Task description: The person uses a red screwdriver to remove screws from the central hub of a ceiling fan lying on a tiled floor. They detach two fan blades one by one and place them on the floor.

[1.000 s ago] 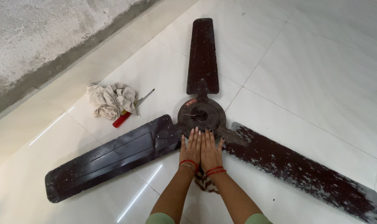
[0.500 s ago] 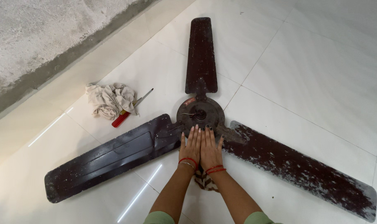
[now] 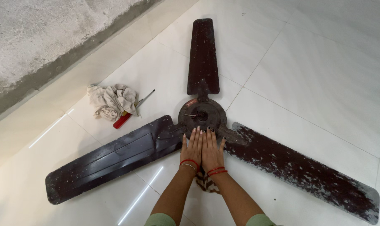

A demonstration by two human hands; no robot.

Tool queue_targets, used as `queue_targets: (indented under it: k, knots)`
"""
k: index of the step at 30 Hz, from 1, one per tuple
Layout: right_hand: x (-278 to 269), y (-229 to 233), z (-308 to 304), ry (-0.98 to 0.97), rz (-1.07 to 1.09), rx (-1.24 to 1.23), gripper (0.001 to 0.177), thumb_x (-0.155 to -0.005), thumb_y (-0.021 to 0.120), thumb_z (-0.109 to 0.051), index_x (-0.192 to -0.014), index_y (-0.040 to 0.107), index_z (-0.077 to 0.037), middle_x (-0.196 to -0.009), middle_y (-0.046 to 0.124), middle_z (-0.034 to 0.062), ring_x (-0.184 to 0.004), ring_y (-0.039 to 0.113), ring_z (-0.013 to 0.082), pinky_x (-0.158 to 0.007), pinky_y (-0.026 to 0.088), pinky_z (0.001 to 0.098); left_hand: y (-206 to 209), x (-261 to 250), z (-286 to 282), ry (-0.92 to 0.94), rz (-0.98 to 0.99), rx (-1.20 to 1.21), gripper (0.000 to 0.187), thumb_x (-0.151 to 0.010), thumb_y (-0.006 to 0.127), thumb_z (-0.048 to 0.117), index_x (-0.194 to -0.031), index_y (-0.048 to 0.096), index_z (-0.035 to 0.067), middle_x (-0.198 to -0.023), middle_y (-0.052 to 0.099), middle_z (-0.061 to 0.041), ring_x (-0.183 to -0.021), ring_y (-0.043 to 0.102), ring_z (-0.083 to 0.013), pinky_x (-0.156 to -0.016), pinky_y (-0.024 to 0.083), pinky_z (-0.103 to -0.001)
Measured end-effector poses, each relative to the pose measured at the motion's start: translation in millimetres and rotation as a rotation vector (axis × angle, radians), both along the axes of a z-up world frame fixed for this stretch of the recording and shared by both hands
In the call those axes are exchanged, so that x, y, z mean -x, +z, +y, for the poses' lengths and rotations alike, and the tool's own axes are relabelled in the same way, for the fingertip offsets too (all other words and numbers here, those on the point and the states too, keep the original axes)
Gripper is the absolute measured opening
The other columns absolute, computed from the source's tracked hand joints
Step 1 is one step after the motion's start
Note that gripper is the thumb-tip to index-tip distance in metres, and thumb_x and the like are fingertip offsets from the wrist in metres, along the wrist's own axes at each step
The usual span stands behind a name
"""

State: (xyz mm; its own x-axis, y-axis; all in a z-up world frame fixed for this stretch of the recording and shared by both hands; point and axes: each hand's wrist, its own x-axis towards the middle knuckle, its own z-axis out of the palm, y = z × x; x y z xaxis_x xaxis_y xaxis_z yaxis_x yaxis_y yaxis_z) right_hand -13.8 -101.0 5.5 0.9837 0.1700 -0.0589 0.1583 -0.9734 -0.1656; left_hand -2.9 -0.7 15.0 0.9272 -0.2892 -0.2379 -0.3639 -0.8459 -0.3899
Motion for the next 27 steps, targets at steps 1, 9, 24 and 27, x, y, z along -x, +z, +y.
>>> queue_targets:
  k: [1, 9, 24, 27]
  knots:
    - [-0.6, 0.9, 0.3, -0.001, 0.019, 0.010, 0.078, -0.097, 0.053, -0.018, -0.161, 0.011, -0.003, -0.169, 0.007, 0.0167, -0.157, 0.002, 0.0303, -0.120, 0.004, 0.0699, -0.9, -0.8, 0.0, 0.001, 0.007, 0.000, 0.078, -0.105, 0.040, 0.032, -0.163, -0.005, 0.004, -0.171, -0.012, -0.017, -0.156, -0.013, -0.0312, -0.123, 0.004, -0.058]
    - [-0.9, -3.8, 1.0, -0.005, 0.004, -0.026, 0.078, -0.096, 0.054, -0.019, -0.160, 0.012, -0.003, -0.168, 0.008, 0.0178, -0.156, 0.003, 0.0306, -0.120, 0.001, 0.0707, -3.7, -0.3, 1.4, -0.004, -0.008, 0.027, 0.079, -0.105, 0.041, 0.030, -0.163, -0.005, 0.004, -0.171, -0.011, -0.018, -0.156, -0.013, -0.0309, -0.123, 0.004, -0.058]
    - [-12.6, -4.7, 6.7, 0.019, -0.014, -0.053, 0.080, -0.094, 0.057, -0.023, -0.159, 0.016, -0.002, -0.166, 0.011, 0.0202, -0.155, 0.006, 0.0336, -0.117, 0.006, 0.0710, -10.7, -12.0, 14.1, -0.016, -0.077, 0.128, 0.069, -0.105, 0.035, 0.026, -0.163, 0.003, 0.005, -0.171, -0.003, -0.014, -0.157, -0.006, -0.0275, -0.123, 0.005, -0.058]
    - [-14.4, -5.6, 12.2, -0.003, 0.065, -0.095, 0.086, -0.091, 0.061, -0.035, -0.157, 0.017, -0.001, -0.165, 0.010, 0.0208, -0.155, 0.005, 0.0337, -0.119, 0.005, 0.0703, 2.1, -18.3, 26.3, -0.084, -0.058, 0.076, 0.070, -0.105, 0.036, 0.030, -0.163, 0.005, 0.004, -0.172, 0.001, -0.014, -0.158, -0.003, -0.0274, -0.123, 0.005, -0.058]
